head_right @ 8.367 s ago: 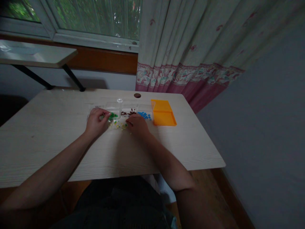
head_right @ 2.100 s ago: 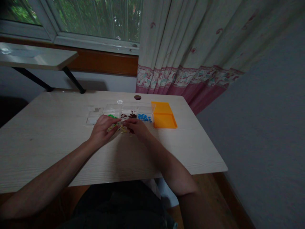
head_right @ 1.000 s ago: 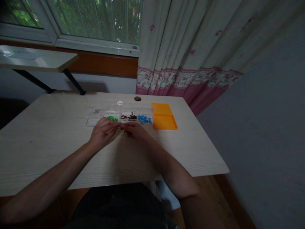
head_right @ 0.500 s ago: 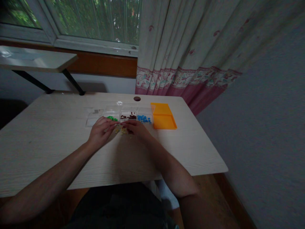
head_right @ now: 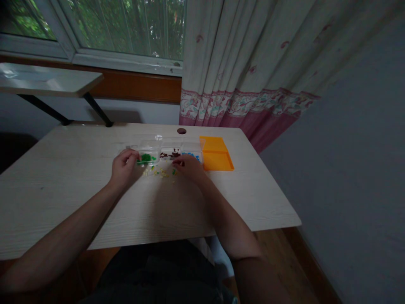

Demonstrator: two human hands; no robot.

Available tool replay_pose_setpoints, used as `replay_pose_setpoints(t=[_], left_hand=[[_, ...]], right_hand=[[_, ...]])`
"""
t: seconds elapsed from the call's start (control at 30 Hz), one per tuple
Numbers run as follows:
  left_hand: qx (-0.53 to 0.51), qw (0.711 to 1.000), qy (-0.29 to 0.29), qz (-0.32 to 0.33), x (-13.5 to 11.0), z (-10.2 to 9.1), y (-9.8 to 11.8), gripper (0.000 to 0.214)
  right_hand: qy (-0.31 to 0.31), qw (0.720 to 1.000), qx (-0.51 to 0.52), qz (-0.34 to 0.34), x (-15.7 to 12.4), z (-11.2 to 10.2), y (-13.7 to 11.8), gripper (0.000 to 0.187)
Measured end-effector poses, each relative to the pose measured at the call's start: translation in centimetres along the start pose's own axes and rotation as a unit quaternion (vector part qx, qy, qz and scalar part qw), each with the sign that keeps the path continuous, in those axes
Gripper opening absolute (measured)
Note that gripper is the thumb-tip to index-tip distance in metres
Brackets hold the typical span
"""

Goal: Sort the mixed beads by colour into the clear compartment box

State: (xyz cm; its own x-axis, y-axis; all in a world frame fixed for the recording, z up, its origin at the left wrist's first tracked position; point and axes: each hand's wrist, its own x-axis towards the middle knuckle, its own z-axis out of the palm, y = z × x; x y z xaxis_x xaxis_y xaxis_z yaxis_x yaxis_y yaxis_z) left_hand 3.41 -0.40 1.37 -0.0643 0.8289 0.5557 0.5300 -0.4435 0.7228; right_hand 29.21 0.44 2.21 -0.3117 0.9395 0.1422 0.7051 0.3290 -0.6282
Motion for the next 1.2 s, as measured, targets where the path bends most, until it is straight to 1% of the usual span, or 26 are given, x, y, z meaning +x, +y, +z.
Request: replay_pose_setpoints(t=[0.07, 0.13, 0.2, 0.33, 0.5, 0.6, 0.73, 0.87, 1.1, 1.2], left_hand=[[0.001, 1.0, 0.001, 0.002, 0.2, 0.0, -0.5, 0.035], [0.011, 1.0, 0.006, 0.004, 0.4, 0.0, -1.1, 0.036], [0.023, 1.0, 0.013, 0.005, 0.5, 0.1, -1.6, 0.032], [0.04, 0.999, 0.019, -0.003, 0.5, 0.2, -2.6, 0.017], [0.072, 0.997, 0.0, -0.017, 0.5, 0.2, -3.1, 0.021], [0.076, 0.997, -0.004, -0.019, 0.5, 0.3, -3.3, 0.021], [0.082, 0.997, 0.005, -0.002, 0.6, 0.3, -3.8, 0.021], [0.089, 0.996, 0.009, 0.008, 0.6, 0.2, -3.9, 0.022], [0.096, 0.995, 0.013, 0.025, 0.6, 0.0, -3.3, 0.021], [0.108, 0.993, 0.004, 0.05, 0.2, 0.2, -2.7, 0.022]], right_hand=[[-0.024, 0.994, -0.109, -0.005, -0.2, -0.4, -0.3, 0.018], [-0.051, 0.986, -0.159, -0.005, -0.4, -0.6, -0.4, 0.019], [-0.074, 0.982, -0.174, -0.008, -0.4, -0.7, -0.4, 0.019], [-0.086, 0.977, -0.194, -0.008, -0.3, -0.8, -0.4, 0.018], [-0.104, 0.969, -0.222, -0.021, -0.3, -0.7, -0.5, 0.02], [-0.101, 0.967, -0.231, -0.029, -0.3, -0.4, -0.6, 0.02], [-0.094, 0.969, -0.224, -0.041, -0.5, -0.3, -0.7, 0.018], [-0.09, 0.971, -0.217, -0.032, -0.5, -0.3, -0.9, 0.015], [-0.086, 0.976, -0.197, -0.015, -0.5, -0.4, -1.2, 0.016], [-0.059, 0.984, -0.165, -0.007, -0.3, -0.2, -0.9, 0.014]])
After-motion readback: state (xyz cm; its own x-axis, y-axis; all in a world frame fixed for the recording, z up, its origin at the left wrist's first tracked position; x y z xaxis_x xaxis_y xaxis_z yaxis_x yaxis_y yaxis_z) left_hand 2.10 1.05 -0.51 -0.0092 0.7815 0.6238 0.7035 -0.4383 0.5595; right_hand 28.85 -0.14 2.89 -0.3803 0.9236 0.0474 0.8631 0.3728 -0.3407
